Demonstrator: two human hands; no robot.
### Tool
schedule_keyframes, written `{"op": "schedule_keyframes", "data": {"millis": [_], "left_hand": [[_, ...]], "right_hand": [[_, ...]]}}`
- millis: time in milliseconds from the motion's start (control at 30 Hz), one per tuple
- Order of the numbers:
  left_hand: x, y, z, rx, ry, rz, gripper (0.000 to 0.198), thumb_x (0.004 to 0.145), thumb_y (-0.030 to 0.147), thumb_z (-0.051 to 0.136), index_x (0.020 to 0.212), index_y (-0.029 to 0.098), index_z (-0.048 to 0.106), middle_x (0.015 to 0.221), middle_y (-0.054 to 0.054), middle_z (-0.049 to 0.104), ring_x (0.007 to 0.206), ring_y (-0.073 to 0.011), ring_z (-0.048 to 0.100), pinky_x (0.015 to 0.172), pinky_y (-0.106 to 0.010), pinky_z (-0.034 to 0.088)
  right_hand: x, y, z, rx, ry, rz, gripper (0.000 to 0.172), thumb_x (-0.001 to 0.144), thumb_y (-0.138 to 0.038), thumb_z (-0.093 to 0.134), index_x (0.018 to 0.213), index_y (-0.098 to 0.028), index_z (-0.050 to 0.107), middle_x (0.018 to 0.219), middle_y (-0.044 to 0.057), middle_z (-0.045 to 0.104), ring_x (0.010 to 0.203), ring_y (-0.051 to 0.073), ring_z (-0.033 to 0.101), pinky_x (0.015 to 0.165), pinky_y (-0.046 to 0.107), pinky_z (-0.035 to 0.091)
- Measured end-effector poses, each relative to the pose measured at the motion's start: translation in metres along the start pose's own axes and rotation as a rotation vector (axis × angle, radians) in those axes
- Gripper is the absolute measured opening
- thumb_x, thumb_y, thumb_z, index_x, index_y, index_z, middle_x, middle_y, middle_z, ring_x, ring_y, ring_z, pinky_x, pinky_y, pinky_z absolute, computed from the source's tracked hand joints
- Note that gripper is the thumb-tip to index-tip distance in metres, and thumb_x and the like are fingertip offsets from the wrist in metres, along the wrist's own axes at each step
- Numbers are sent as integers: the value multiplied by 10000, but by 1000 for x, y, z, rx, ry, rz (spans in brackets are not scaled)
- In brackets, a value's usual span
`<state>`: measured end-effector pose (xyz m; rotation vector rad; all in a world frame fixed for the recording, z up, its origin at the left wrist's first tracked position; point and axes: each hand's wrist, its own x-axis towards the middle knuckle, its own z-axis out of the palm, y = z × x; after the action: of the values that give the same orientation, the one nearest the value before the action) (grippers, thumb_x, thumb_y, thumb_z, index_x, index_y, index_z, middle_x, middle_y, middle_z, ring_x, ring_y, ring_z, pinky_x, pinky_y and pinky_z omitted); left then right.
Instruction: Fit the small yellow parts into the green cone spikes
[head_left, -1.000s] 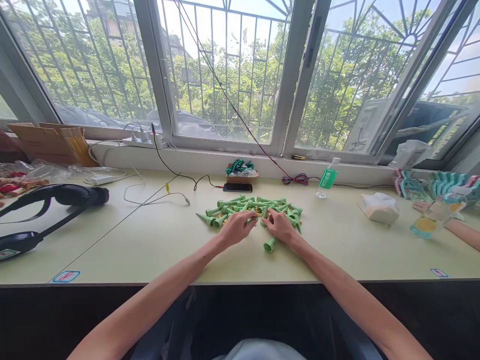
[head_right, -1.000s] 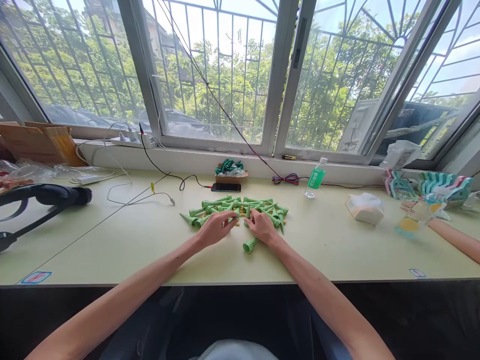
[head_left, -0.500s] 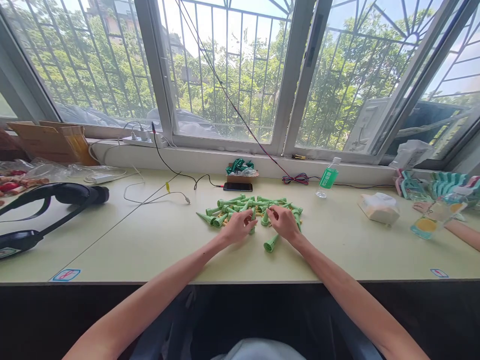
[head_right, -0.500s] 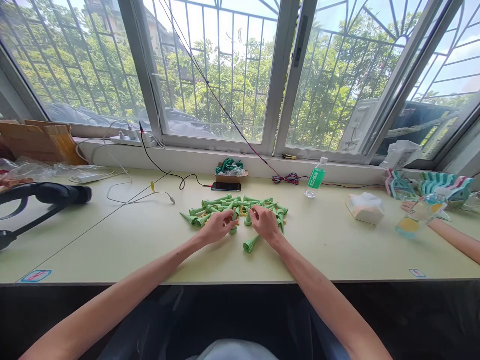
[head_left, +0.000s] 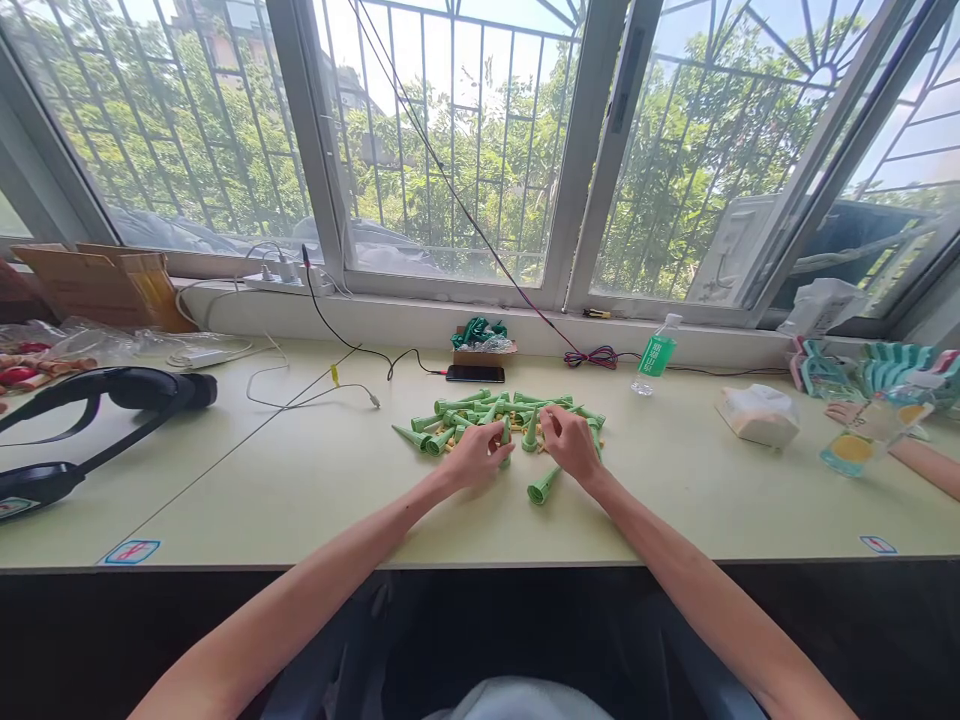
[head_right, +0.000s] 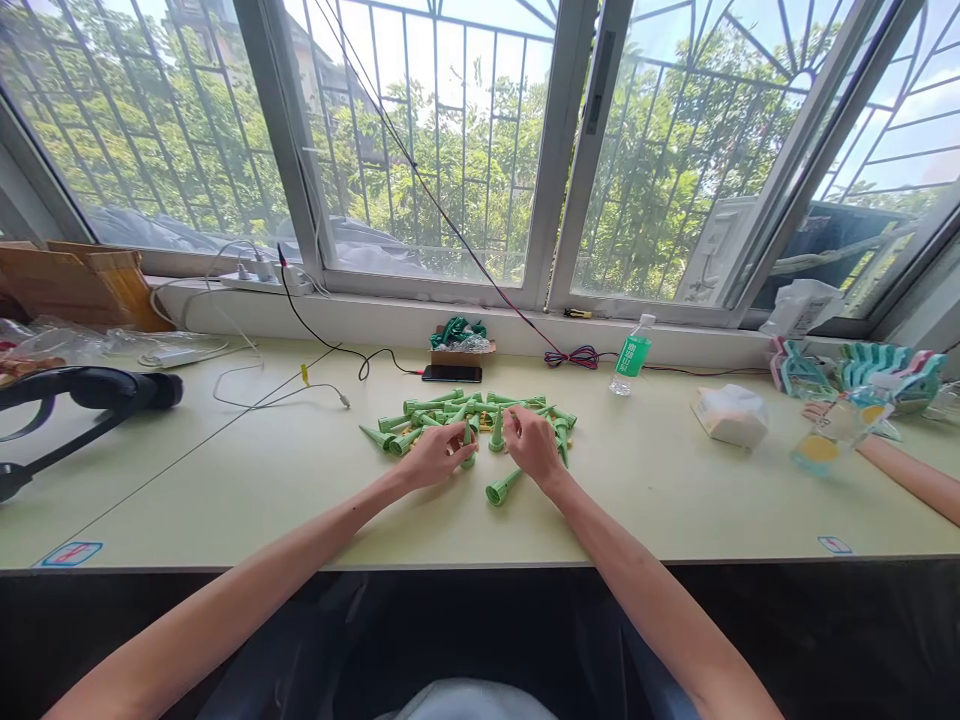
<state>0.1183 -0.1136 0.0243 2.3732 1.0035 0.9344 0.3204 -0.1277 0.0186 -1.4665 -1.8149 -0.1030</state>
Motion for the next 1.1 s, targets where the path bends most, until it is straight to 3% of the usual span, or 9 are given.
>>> {"op": "schedule_keyframes", "data": {"millis": [167,333,600,1100], "left_hand": [[0,1,-1,-8,8,10,186,852,324,543,759,170,593,627,17,553,548,-119,458,555,-258,347],[-1,1,-1,-19,2,6,194,857,328,544,755,170,589,628,16,553,548,-120,469,550,-254,349],[-1,-2,1,-27,-17,14,210,873,346,517,790,169,595,651,8,562,572,-130,490,558,-253,373],[0,-5,2,-34,-26,21,211,865,352,514,774,176,587,647,5,567,566,-134,494,558,-260,376]], "right_hand": [[0,6,5,-184,-85,30,197,908,-234,460,852,-171,638,803,51,619,732,163,550,674,246,349],[-1,10,8,-246,-152,41,182,885,-233,492,934,-178,659,859,63,582,765,173,538,727,266,369],[-2,12,7,-252,-153,47,175,836,-206,562,947,-169,692,967,91,558,874,199,545,807,284,393],[0,12,8,-308,-242,43,165,878,-188,529,930,-172,684,965,92,610,968,217,538,846,301,363]]}}
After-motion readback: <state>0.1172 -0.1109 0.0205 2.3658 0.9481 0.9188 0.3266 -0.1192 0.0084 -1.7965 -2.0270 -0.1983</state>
